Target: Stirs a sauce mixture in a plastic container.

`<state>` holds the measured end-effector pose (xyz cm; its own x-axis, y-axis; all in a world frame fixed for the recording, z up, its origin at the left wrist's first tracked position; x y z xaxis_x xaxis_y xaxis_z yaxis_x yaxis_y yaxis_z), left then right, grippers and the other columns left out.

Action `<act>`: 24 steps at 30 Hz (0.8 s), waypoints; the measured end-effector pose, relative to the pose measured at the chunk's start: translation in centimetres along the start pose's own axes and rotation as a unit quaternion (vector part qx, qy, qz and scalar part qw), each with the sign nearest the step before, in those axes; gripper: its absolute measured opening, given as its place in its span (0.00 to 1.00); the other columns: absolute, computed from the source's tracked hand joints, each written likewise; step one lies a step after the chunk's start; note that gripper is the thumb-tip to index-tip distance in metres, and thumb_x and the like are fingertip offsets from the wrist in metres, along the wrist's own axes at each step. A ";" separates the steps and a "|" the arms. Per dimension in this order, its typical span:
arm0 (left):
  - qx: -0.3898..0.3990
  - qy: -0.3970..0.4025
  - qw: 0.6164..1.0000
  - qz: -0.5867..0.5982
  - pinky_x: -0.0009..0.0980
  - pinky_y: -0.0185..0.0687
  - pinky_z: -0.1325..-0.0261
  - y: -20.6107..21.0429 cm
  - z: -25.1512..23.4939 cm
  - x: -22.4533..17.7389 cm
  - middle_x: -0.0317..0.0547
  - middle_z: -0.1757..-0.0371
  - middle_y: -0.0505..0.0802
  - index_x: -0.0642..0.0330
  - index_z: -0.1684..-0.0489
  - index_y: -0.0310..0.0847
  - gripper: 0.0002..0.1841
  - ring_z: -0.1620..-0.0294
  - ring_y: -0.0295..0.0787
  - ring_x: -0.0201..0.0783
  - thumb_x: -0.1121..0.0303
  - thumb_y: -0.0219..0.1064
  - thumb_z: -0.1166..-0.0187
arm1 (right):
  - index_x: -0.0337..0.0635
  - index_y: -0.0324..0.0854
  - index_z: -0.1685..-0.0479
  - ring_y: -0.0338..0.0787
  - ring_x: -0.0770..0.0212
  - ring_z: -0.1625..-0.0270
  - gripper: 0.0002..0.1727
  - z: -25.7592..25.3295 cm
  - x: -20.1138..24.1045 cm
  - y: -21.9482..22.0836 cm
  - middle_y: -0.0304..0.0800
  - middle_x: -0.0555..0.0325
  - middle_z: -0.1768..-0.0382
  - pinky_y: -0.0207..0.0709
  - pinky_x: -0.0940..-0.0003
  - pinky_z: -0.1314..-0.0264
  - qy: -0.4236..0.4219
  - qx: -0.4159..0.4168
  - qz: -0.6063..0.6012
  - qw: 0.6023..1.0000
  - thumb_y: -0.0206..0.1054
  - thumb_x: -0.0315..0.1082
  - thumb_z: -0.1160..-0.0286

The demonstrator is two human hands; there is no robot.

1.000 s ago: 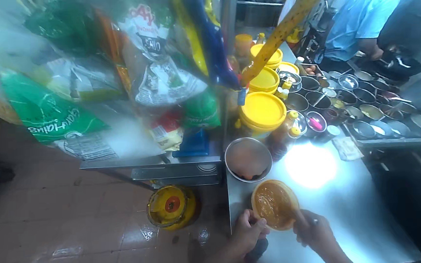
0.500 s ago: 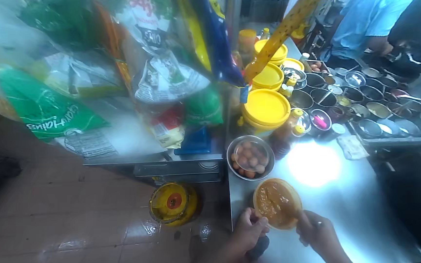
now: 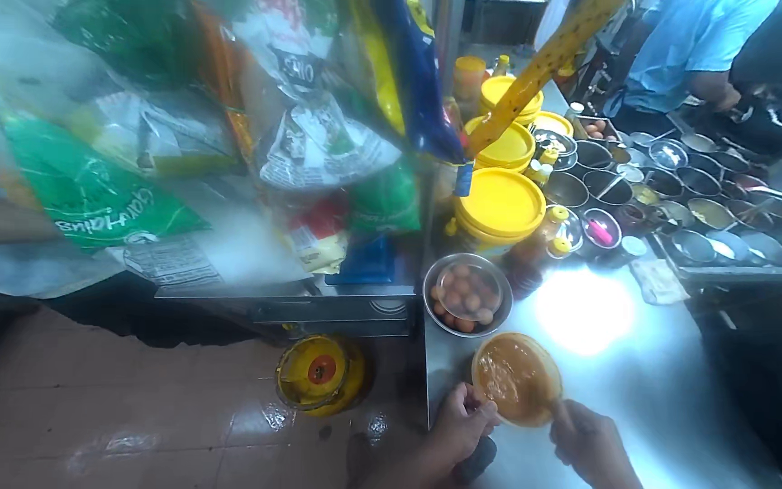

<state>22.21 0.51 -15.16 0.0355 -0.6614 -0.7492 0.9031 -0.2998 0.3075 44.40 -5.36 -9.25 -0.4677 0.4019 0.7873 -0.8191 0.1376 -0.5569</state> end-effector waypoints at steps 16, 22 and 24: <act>-0.015 0.002 0.999 0.031 0.44 0.98 0.52 1.2 -1.9 -1.4 0.57 0.50 0.91 0.67 0.40 0.71 0.16 0.57 0.97 0.49 0.68 0.68 0.17 | 0.40 0.88 0.62 0.88 0.60 0.86 0.20 -2.1 0.0 -1.8 0.88 0.57 0.83 0.87 0.62 0.84 0.012 -0.032 -0.027 0.999 0.56 0.43 0.11; -0.019 0.000 0.999 0.037 0.45 0.98 0.51 1.7 -2.4 -1.7 0.58 0.47 0.90 0.68 0.38 0.71 0.17 0.57 0.97 0.50 0.68 0.68 0.17 | 0.41 0.88 0.62 0.88 0.61 0.85 0.20 -2.6 0.0 -2.0 0.88 0.57 0.83 0.87 0.63 0.82 0.049 -0.017 -0.021 0.998 0.55 0.43 0.10; -0.017 -0.004 0.999 0.035 0.45 0.99 0.52 2.0 -2.3 -1.4 0.58 0.48 0.90 0.68 0.38 0.71 0.17 0.57 0.97 0.50 0.68 0.68 0.16 | 0.42 0.88 0.62 0.89 0.61 0.84 0.20 -2.4 -0.2 -2.1 0.88 0.58 0.82 0.88 0.63 0.81 0.063 0.006 -0.004 0.998 0.55 0.44 0.09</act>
<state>24.95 2.42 -14.81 0.0958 -0.6850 -0.7222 0.9126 -0.2294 0.3386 47.03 -3.61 -8.89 -0.4159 0.5112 0.7521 -0.8269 0.1316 -0.5467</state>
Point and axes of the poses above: each hand's wrist, its own z-axis away from the middle knuckle, its own y-axis out of the palm, x = y × z, the point moved 2 cm from there along -z, towards the middle knuckle
